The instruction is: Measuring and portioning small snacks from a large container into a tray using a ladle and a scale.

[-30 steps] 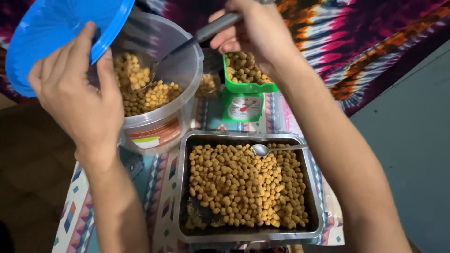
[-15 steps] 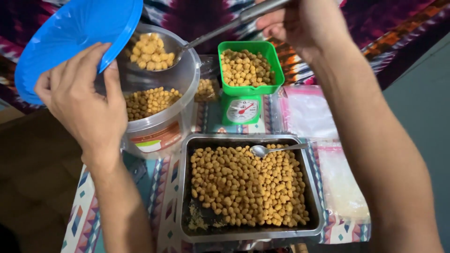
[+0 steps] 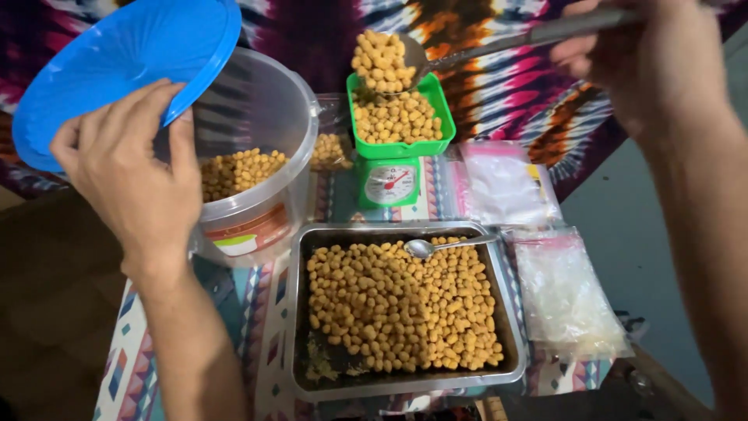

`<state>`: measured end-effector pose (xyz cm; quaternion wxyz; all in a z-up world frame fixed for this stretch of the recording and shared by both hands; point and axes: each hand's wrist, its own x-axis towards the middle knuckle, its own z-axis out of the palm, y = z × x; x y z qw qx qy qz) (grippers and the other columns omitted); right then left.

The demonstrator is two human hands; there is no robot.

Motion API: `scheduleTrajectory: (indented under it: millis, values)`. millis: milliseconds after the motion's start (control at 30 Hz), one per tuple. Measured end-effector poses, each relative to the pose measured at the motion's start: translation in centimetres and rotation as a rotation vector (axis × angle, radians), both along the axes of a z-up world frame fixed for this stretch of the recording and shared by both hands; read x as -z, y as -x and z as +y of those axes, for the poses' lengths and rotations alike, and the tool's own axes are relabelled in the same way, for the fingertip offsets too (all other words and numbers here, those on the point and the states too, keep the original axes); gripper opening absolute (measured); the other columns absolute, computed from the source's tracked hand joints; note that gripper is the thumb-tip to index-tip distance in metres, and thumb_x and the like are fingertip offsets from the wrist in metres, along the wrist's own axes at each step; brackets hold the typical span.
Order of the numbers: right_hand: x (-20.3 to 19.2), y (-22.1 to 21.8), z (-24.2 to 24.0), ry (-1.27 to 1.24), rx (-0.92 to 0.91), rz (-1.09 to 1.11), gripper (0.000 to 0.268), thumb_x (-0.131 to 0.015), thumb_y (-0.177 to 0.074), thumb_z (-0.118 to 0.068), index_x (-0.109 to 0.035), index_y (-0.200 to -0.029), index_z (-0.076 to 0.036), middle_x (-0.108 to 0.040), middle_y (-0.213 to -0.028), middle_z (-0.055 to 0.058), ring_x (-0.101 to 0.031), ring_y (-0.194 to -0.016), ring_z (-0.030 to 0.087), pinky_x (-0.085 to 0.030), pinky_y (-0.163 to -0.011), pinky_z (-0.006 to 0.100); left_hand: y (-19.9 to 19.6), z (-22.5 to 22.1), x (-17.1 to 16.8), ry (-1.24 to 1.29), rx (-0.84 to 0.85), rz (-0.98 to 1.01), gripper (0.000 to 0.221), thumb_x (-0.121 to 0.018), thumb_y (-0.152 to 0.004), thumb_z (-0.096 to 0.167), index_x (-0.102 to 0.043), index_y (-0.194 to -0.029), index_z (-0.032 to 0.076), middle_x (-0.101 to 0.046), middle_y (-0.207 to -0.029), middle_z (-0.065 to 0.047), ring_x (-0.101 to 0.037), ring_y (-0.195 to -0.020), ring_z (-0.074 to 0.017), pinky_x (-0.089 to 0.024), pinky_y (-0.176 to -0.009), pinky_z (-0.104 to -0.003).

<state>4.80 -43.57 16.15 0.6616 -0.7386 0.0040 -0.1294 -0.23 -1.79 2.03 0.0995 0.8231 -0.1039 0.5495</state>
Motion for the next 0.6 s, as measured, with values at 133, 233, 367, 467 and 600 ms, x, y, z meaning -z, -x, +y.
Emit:
scheduleTrajectory:
  millis: [133,233,367,467,600]
  values:
    - [2.6,3.0,0.4,0.231,0.092,-0.186,0.031,-0.047,-0.104,-0.021,-0.071,-0.111,-0.003,-0.075,-0.090,0.013,-0.077,-0.071,0.014,-0.066,-0.063,0.020,0.2,0.5,-0.1,-0.034,0.028,0.035,0.020,-0.071,-0.123,0.015,-0.086,-0.129,0.003,-0.083,-0.131,-0.011,-0.072,-0.117,-0.0294,-0.033,-0.105,-0.041]
    - [5.9,5.1,0.5,0.528,-0.003,-0.391,0.033,-0.044,-0.116,-0.016,-0.071,-0.121,0.002,-0.074,-0.096,0.016,-0.071,-0.075,0.017,-0.057,-0.060,0.023,0.4,0.8,0.1,-0.076,0.031,0.059,0.014,-0.081,-0.120,0.012,-0.088,-0.129,0.003,-0.084,-0.129,-0.012,-0.074,-0.119,-0.0288,-0.033,-0.110,-0.042]
    - [13.1,5.2,-2.7,0.922,-0.147,-0.825,0.025,-0.054,-0.108,0.003,-0.071,-0.126,0.003,-0.068,-0.077,0.007,-0.054,-0.065,0.013,-0.041,-0.055,0.022,0.4,0.9,0.6,-0.096,0.008,0.063,0.018,-0.091,-0.113,0.006,-0.089,-0.131,0.003,-0.085,-0.126,-0.010,-0.076,-0.120,-0.0261,-0.032,-0.114,-0.043]
    - [13.2,7.2,-2.6,1.183,-0.169,-1.047,0.027,-0.058,-0.103,0.006,-0.063,-0.130,0.008,-0.069,-0.110,0.022,-0.066,-0.092,0.033,-0.056,-0.082,0.041,0.2,0.9,0.4,-0.073,0.043,0.011,0.010,-0.087,-0.122,0.008,-0.089,-0.129,0.002,-0.086,-0.127,-0.012,-0.077,-0.116,-0.0277,-0.032,-0.112,-0.042]
    - [12.3,7.4,-1.9,1.190,-0.170,-1.138,0.027,-0.053,-0.105,0.002,-0.062,-0.130,0.009,-0.066,-0.106,0.024,-0.066,-0.090,0.036,-0.056,-0.080,0.043,0.1,0.6,-0.2,-0.065,0.045,-0.048,0.011,-0.081,-0.126,0.010,-0.088,-0.124,0.001,-0.086,-0.127,-0.010,-0.078,-0.115,-0.0267,-0.033,-0.111,-0.039]
